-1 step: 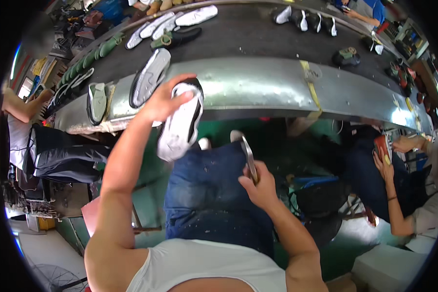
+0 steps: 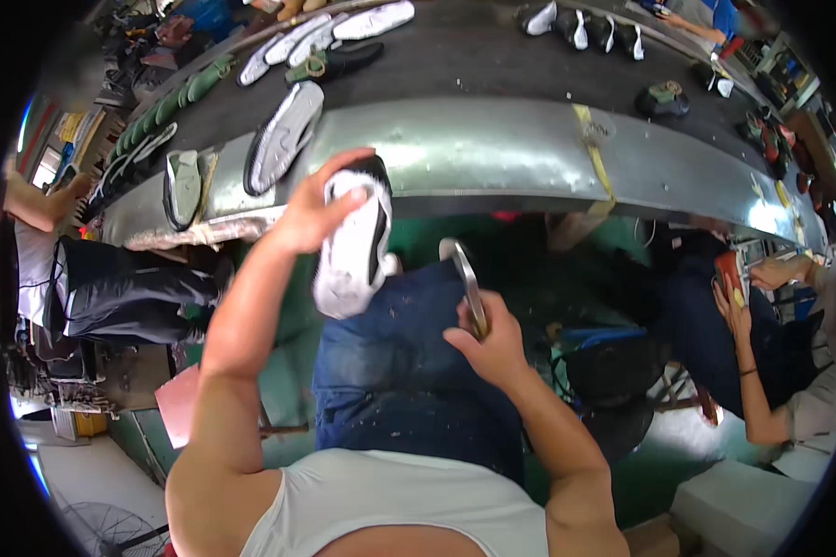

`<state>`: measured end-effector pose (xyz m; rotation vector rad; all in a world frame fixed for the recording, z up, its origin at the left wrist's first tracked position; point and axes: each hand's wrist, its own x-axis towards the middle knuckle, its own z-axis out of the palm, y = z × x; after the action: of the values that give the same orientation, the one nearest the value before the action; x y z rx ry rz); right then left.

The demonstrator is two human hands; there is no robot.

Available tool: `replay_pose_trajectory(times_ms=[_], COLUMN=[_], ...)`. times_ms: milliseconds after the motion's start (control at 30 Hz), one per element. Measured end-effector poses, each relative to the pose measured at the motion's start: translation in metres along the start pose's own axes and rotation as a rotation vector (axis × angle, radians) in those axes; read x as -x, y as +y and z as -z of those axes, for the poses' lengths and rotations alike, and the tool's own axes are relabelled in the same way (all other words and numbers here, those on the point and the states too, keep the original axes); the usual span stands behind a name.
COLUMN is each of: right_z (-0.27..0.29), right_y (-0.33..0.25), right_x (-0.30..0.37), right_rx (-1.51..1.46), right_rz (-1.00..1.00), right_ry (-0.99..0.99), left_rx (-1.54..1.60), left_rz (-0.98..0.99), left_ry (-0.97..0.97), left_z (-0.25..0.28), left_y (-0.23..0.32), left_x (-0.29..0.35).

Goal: Trim and finish the underside of shoe uppers on a last using pliers and a tool.

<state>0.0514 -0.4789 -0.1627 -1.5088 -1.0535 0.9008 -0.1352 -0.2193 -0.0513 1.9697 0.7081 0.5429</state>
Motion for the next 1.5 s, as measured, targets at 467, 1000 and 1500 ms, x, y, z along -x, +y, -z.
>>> replay_pose_trajectory(times_ms=[467,1000,1500], right_z=[-0.043,-0.031,-0.036], right_y=[-0.040,-0.013,0.001], right_x=[-0.053,-0.081,-0.072], right_rx=[0.465,0.634,0.440], right_rz=[0.847,0.589,0.017], right_ry=[-0.210,-0.288,-0.167], left_rx=[0.292,0.306,0.452], left_rz=[-0.032,0.203,0.267], left_ry=[-0.133,-0.109,-0.141], left_z=[-0.105,-0.115,-0.111], left_y=[-0.080,-0.084,-0.105], left_x=[0.126,0.109,0.107])
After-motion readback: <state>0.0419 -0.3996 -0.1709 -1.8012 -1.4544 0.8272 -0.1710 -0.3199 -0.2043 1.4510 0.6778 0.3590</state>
